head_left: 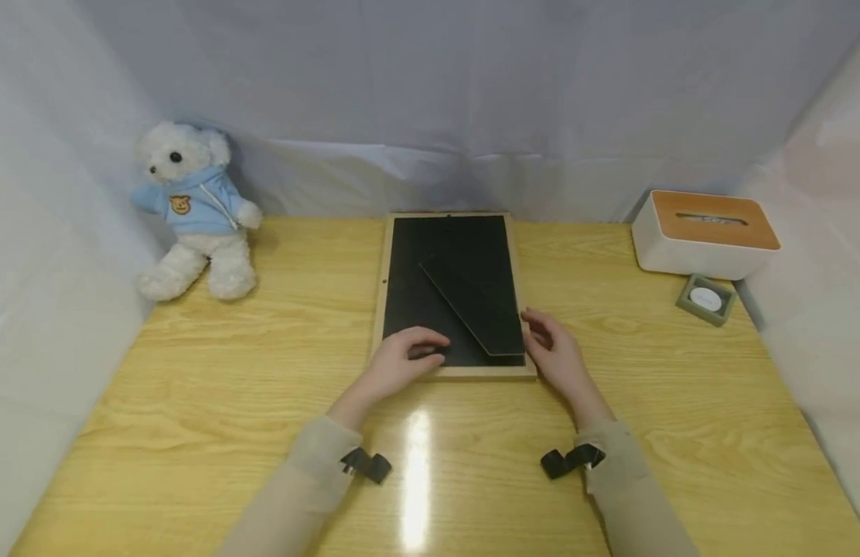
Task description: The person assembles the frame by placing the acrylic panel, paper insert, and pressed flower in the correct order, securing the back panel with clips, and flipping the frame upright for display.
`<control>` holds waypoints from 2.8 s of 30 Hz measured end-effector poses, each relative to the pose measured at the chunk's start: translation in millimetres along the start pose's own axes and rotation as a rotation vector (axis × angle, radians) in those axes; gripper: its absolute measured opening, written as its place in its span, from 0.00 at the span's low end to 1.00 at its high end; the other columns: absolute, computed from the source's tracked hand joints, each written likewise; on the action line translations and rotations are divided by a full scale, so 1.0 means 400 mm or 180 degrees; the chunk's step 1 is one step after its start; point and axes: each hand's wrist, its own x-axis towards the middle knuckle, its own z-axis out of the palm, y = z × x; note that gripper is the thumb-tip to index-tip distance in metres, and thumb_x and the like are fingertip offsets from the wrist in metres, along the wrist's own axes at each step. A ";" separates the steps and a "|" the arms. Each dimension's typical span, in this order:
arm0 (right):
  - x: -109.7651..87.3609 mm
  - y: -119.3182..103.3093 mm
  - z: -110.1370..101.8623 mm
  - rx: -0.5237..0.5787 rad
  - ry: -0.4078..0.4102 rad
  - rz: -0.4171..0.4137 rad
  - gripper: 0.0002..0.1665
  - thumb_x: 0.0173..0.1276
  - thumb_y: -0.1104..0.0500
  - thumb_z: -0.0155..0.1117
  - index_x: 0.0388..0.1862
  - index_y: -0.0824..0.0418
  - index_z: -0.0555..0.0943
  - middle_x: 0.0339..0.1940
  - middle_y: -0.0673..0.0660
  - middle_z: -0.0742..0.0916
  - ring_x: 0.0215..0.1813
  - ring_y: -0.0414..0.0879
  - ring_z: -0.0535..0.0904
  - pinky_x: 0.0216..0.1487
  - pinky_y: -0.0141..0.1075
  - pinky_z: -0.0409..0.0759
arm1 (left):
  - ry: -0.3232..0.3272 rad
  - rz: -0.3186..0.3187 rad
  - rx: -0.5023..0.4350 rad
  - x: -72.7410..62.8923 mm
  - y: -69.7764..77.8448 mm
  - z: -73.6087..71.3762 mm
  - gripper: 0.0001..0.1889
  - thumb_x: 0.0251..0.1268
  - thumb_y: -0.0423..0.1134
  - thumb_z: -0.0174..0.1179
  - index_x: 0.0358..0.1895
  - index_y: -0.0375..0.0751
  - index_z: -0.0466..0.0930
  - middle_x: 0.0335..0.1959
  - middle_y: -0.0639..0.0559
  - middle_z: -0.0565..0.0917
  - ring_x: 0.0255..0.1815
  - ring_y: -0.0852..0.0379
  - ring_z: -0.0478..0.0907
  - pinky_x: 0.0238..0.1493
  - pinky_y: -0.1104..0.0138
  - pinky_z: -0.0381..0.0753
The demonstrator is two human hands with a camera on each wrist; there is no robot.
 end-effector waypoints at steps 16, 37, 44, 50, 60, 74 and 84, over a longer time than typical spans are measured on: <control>-0.036 -0.018 0.002 -0.0327 -0.0196 -0.0008 0.29 0.52 0.55 0.78 0.51 0.64 0.81 0.73 0.62 0.64 0.74 0.59 0.53 0.71 0.52 0.57 | 0.0148 -0.0155 -0.0535 0.000 -0.030 0.001 0.10 0.63 0.29 0.61 0.47 0.32 0.81 0.48 0.41 0.82 0.49 0.49 0.81 0.48 0.67 0.81; -0.006 -0.079 0.015 -0.1268 -0.0374 0.0092 0.39 0.53 0.52 0.74 0.61 0.69 0.75 0.56 0.70 0.76 0.54 0.62 0.73 0.53 0.54 0.74 | 0.0016 -0.0298 -0.0433 -0.013 0.016 -0.012 0.10 0.65 0.28 0.58 0.47 0.29 0.80 0.47 0.38 0.82 0.49 0.47 0.81 0.47 0.67 0.81; -0.003 -0.086 0.019 -0.1338 -0.0334 0.0179 0.33 0.52 0.54 0.74 0.54 0.72 0.79 0.57 0.72 0.77 0.58 0.65 0.72 0.59 0.53 0.72 | 0.0013 -0.0257 -0.0422 -0.026 0.068 -0.021 0.09 0.65 0.27 0.58 0.46 0.27 0.80 0.46 0.37 0.82 0.48 0.47 0.81 0.46 0.68 0.81; 0.004 -0.096 0.021 -0.1316 -0.0315 0.0299 0.31 0.52 0.56 0.75 0.52 0.72 0.80 0.55 0.71 0.78 0.57 0.64 0.73 0.59 0.52 0.72 | 0.0062 -0.0292 -0.0402 -0.005 0.006 -0.006 0.10 0.65 0.28 0.59 0.47 0.29 0.81 0.47 0.38 0.82 0.48 0.47 0.81 0.47 0.64 0.81; 0.002 -0.074 -0.015 -0.1064 -0.0718 0.0086 0.40 0.60 0.52 0.71 0.66 0.69 0.70 0.64 0.70 0.73 0.63 0.64 0.69 0.62 0.54 0.69 | 0.0443 -0.0254 -0.1177 0.005 -0.032 -0.034 0.10 0.67 0.27 0.57 0.47 0.24 0.78 0.44 0.36 0.82 0.43 0.54 0.82 0.46 0.65 0.82; 0.240 -0.049 -0.055 -0.1272 -0.0917 0.0032 0.32 0.76 0.54 0.51 0.72 0.68 0.59 0.56 0.71 0.78 0.53 0.61 0.77 0.55 0.52 0.74 | 0.0975 -0.1126 -0.0725 0.000 -0.092 -0.172 0.28 0.71 0.31 0.51 0.71 0.30 0.56 0.69 0.32 0.63 0.69 0.40 0.62 0.67 0.54 0.64; 0.249 -0.047 -0.071 -0.1059 -0.1293 0.0009 0.40 0.71 0.59 0.59 0.75 0.66 0.52 0.31 0.63 0.82 0.27 0.49 0.75 0.31 0.37 0.73 | 0.0521 -0.1057 -0.0699 -0.027 -0.105 -0.179 0.29 0.64 0.28 0.60 0.68 0.28 0.62 0.63 0.32 0.70 0.63 0.40 0.69 0.61 0.56 0.71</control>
